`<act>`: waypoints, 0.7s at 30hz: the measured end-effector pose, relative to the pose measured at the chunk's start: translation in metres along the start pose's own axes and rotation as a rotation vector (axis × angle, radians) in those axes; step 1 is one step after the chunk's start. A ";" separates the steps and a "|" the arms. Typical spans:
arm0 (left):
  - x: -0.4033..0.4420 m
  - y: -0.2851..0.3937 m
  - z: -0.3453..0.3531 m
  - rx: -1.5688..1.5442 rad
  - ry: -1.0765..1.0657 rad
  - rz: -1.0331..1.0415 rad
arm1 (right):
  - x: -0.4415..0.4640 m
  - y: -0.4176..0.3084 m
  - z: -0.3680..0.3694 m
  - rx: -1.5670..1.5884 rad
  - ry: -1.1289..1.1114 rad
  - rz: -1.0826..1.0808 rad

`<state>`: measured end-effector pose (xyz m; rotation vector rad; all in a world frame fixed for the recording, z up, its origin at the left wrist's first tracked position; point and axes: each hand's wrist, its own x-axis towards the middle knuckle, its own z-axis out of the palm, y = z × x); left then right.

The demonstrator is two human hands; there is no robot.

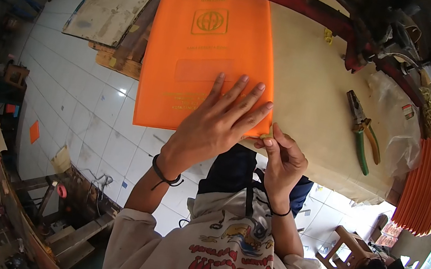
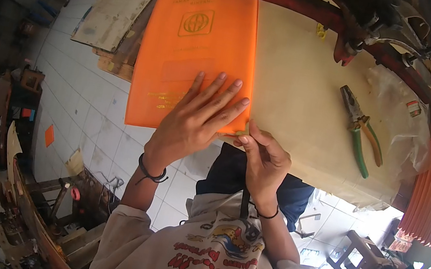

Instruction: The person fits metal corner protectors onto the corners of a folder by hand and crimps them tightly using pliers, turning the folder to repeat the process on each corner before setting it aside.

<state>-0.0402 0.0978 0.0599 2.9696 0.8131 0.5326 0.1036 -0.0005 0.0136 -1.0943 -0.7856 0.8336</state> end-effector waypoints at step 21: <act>0.001 -0.002 0.004 -0.009 0.013 -0.013 | -0.001 -0.012 0.001 -0.123 0.002 0.063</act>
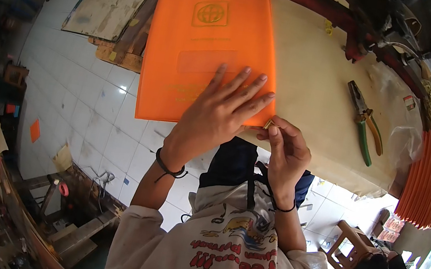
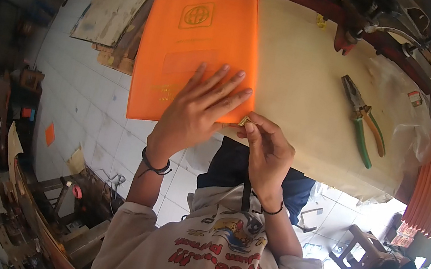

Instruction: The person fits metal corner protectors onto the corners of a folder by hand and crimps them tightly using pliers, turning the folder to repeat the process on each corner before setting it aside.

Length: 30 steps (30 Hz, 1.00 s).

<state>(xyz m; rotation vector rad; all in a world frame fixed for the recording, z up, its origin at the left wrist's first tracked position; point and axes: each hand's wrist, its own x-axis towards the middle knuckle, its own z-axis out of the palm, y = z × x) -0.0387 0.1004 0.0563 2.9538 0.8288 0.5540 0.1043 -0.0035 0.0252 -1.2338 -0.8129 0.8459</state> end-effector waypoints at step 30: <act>-0.006 0.084 -0.002 -1.341 0.520 -0.149 | -0.021 -0.077 -0.034 -0.390 -0.009 -0.715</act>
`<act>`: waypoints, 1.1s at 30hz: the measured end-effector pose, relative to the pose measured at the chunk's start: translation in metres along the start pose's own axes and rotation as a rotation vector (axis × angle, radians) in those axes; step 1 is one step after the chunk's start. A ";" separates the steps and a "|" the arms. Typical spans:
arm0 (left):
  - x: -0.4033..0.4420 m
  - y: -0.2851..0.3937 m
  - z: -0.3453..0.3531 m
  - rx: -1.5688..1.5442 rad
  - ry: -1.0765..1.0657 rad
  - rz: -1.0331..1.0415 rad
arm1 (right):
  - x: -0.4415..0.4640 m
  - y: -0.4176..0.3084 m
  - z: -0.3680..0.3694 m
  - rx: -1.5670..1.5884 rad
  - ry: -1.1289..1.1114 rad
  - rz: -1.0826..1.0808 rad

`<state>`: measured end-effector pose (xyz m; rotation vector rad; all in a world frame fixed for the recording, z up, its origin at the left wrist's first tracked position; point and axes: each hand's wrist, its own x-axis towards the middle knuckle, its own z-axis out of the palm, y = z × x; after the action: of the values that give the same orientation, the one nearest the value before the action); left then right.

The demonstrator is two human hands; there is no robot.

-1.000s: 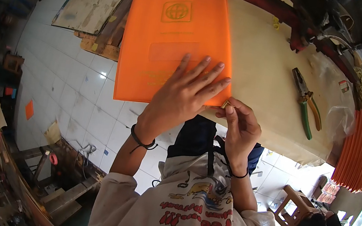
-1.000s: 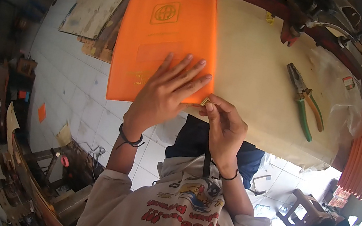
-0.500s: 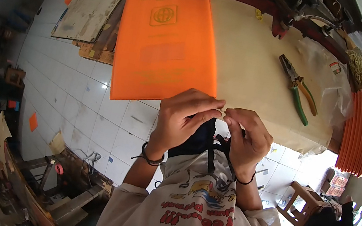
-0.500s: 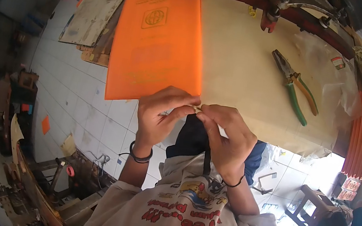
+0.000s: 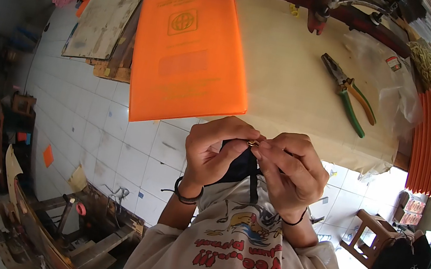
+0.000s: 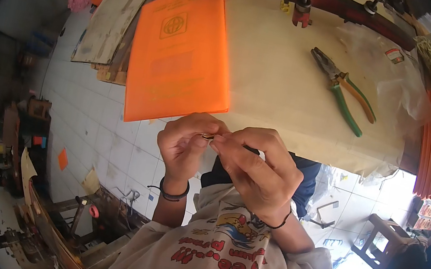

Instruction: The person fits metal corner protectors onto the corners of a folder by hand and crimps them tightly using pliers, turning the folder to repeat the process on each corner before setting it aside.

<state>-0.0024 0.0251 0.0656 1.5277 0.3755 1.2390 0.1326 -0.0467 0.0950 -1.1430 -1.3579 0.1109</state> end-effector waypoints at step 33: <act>0.020 0.007 -0.041 1.019 -0.281 0.066 | -0.030 0.038 -0.001 0.568 -0.020 0.673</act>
<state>-0.0310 0.0598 0.0767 2.5495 0.8489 0.8687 0.1447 -0.0484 0.0483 -1.0547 -0.8210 0.9344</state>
